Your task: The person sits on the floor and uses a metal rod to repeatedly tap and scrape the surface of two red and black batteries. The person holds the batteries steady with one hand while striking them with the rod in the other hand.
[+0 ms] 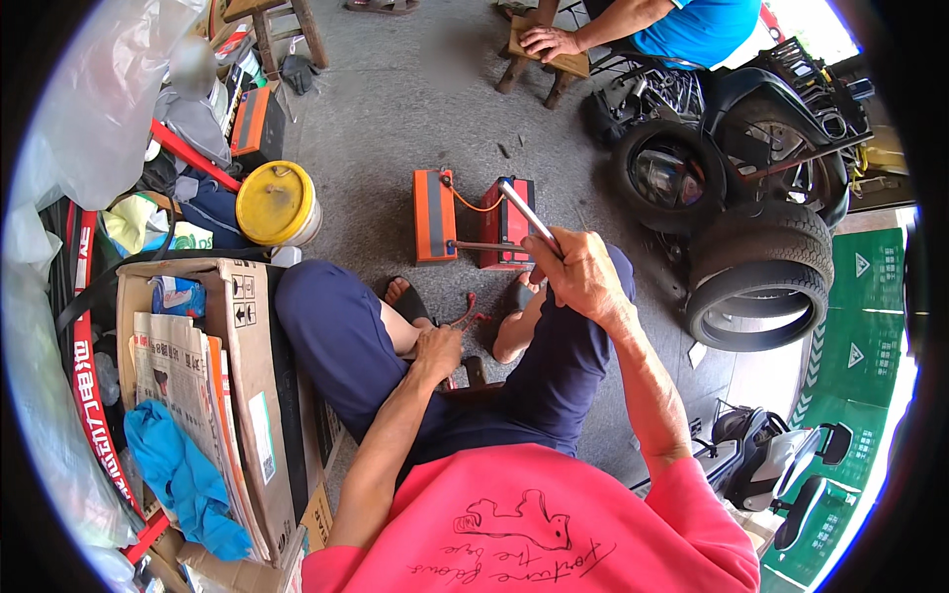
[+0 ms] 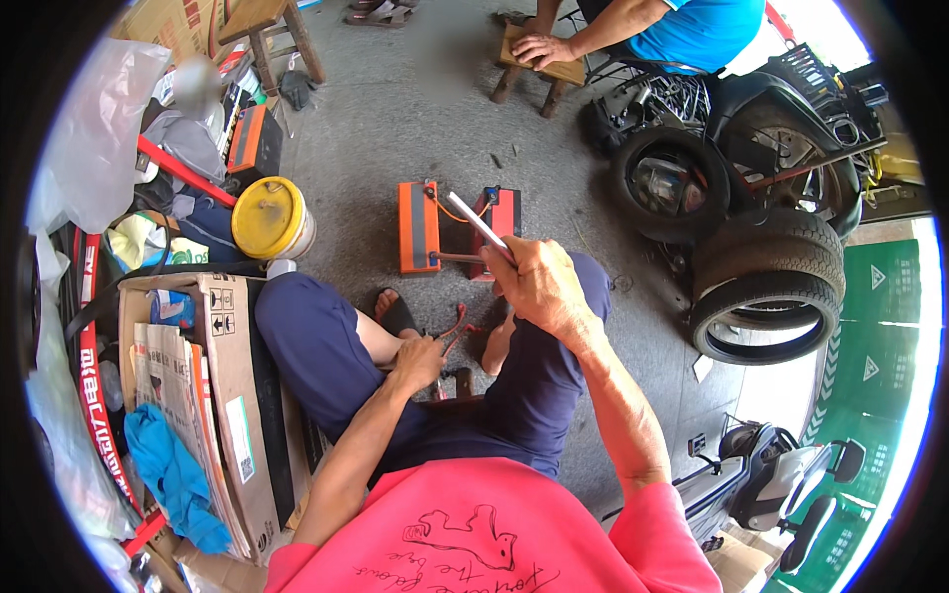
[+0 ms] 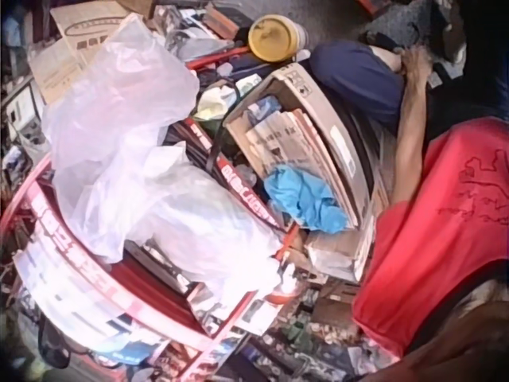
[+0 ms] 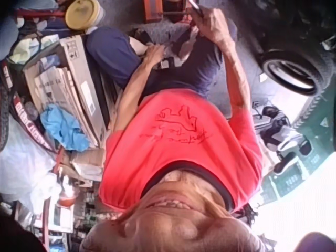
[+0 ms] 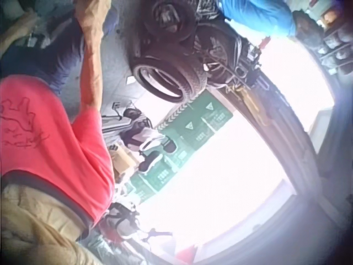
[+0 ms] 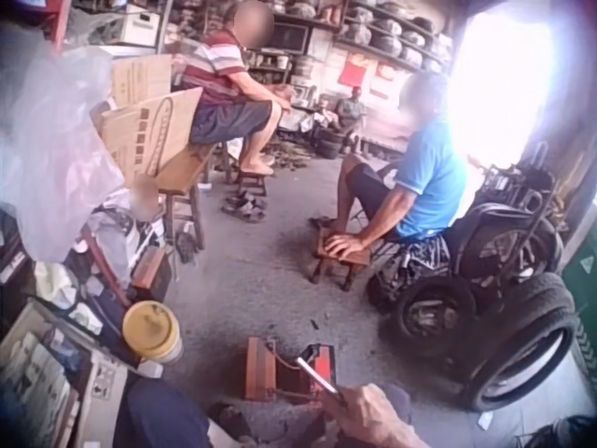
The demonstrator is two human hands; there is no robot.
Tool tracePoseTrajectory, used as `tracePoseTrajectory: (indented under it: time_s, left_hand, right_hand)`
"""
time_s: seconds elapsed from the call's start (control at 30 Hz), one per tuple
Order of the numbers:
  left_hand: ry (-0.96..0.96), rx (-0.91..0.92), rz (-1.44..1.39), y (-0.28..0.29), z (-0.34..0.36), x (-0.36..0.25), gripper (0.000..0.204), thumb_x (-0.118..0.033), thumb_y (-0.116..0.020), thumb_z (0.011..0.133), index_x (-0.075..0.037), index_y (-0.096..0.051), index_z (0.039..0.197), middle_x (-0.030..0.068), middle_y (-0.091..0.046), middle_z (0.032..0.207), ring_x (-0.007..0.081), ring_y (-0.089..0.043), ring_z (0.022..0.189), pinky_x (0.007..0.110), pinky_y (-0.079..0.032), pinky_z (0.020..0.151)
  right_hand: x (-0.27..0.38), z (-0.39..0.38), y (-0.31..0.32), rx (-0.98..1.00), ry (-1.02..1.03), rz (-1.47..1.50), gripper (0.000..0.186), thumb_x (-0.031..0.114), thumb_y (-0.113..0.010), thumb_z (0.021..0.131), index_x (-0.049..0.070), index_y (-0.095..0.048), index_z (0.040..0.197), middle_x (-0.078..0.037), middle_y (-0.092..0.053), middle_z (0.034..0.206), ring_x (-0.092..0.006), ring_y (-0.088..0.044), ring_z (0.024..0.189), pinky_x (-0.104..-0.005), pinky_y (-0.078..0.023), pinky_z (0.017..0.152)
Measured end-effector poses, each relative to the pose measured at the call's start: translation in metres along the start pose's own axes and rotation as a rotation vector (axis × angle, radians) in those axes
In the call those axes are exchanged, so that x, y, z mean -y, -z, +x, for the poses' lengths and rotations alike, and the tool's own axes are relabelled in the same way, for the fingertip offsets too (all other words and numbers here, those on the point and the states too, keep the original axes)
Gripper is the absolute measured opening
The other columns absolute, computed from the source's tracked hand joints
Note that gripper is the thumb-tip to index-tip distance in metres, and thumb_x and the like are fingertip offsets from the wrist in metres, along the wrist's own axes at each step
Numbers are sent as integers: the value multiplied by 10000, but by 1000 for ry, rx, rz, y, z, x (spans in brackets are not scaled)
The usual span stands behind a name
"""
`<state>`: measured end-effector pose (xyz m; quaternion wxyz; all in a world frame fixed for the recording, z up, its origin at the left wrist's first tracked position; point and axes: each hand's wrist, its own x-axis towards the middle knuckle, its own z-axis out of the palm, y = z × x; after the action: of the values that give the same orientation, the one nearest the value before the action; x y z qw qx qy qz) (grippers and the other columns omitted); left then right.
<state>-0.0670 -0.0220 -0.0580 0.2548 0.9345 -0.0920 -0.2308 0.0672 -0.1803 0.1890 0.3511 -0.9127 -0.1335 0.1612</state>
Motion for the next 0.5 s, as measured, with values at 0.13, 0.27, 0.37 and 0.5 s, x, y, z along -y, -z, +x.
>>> tracePoseTrajectory:
  time_s: [0.13,0.27,0.37,0.5]
  left_hand:
    - [10,27,-5,4,-1,-1,251,-252,-674,820,-18,-679,911,186,-660,930,364,-650,893,466,-504,768]
    - [-3,65,-8,10,-4,-4,242,-239,-672,818,-14,-679,910,195,-662,935,366,-650,902,468,-505,771]
    - [-10,56,4,9,-2,-4,236,-234,-671,818,-15,-679,906,193,-664,931,366,-651,901,469,-504,768]
    - [-10,74,25,0,-1,3,225,-230,-667,820,-23,-679,908,190,-663,921,366,-650,900,468,-503,768]
  right_hand:
    - [4,4,-5,-2,28,-34,292,260,-552,934,24,-633,783,-96,-634,573,-250,-658,558,-355,-502,556]
    - [-1,11,-7,30,68,-28,259,216,-580,938,-25,-635,858,-97,-681,646,-141,-589,414,-288,-454,412]
    - [-4,22,-5,50,209,-227,238,215,-576,928,-9,-644,881,-109,-665,633,-214,-622,468,-337,-482,474]
    - [30,51,7,228,381,-608,293,315,-596,885,29,-640,834,-197,-614,676,-381,-606,667,-455,-464,601]
